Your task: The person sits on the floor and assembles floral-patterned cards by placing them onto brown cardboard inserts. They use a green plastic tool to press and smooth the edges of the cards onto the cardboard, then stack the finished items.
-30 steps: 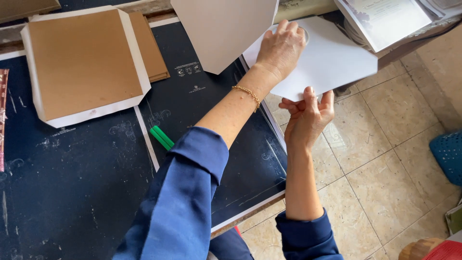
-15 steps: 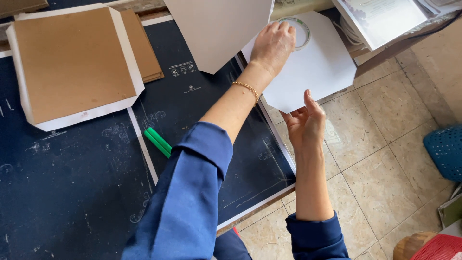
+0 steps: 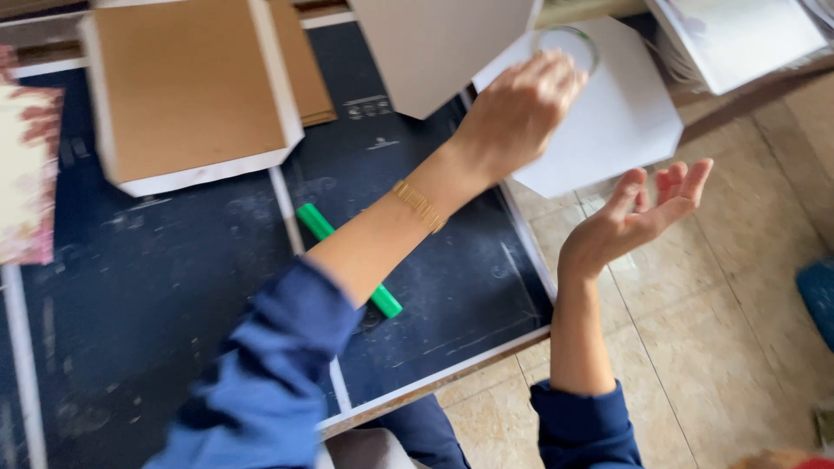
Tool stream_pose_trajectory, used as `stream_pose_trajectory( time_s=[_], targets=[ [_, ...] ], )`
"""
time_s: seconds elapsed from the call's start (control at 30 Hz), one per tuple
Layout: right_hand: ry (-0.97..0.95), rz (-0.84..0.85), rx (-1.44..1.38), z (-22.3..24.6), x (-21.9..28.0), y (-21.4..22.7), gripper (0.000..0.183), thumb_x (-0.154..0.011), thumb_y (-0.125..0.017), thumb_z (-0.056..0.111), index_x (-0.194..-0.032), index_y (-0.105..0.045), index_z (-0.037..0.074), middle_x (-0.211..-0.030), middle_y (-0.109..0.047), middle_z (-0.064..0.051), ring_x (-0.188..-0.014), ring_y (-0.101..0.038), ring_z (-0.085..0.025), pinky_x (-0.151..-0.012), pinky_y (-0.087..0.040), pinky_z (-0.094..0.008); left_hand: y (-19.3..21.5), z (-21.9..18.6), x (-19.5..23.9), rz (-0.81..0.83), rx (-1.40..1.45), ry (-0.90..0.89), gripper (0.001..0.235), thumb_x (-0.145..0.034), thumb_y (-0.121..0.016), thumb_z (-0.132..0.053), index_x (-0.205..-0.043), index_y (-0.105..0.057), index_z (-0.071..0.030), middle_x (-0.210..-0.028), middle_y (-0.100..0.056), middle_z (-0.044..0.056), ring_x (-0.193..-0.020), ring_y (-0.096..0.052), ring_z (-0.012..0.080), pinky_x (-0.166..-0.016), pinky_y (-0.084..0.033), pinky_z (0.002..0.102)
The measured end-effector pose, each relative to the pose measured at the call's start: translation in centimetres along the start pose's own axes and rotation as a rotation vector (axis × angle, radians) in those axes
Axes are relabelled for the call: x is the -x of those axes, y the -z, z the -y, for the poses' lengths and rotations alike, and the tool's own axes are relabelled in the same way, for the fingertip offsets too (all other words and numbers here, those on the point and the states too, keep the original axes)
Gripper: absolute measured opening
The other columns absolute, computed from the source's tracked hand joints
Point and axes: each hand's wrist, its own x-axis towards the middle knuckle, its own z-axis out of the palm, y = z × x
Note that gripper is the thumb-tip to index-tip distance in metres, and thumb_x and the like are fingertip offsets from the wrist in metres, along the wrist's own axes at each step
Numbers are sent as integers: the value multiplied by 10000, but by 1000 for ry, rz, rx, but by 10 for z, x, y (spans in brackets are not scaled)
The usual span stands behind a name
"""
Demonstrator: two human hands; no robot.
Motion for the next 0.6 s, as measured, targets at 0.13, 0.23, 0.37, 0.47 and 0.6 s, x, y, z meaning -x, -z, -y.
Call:
stream_pose_trajectory(
  time_s=[0.13, 0.23, 0.37, 0.47, 0.6],
  targets=[
    [403, 431, -4, 92, 51, -3, 307, -1067, -540, 139, -1281, -466, -67, -1245, -527, -230, -1162, -522, -383, -1047, -415, -459, 136, 25, 87, 93, 5, 40, 169, -945, -506, -82, -1028, -651, -57, -1007, -672, 108, -1021, -639, 295, -866, -488, 400],
    [523, 1098, -214, 141, 101, -9, 263, -989, -589, 60, -1250, -597, 23, -1182, -604, -169, -1100, -566, -348, -986, -466, -438, 192, 79, 167, 298, -165, 181, 279, -889, -521, -55, -1097, -703, -85, -1070, -664, 97, -1007, -603, 300, -852, -504, 420],
    [827, 1203, 216, 157, 159, -22, 574, -957, -587, 258, -1450, -427, 12, -1086, -506, -160, -879, -493, -348, -695, -456, -451, 223, 126, 234, 498, -342, 525, 529, -902, -688, -382, -1290, -573, -42, -1142, -594, 202, -1055, -542, 397, -867, -453, 514],
    [858, 1149, 400, 161, 161, -23, 563, -865, -550, 95, -1418, -473, 33, -982, -504, -145, -848, -521, -363, -669, -480, -464, 219, 137, 247, 424, -380, 605, 607, -903, -727, -498, -1221, -549, -13, -1150, -540, 214, -1090, -493, 397, -840, -462, 521],
    [734, 1018, 547, 134, 135, 6, 543, -773, -567, 24, -1304, -627, 122, -1027, -578, -148, -886, -550, -376, -702, -473, -486, 214, 103, 248, 481, -409, 571, 670, -949, -612, -606, -1184, -586, 21, -1181, -541, 233, -1112, -490, 363, -859, -518, 457]
  ],
)
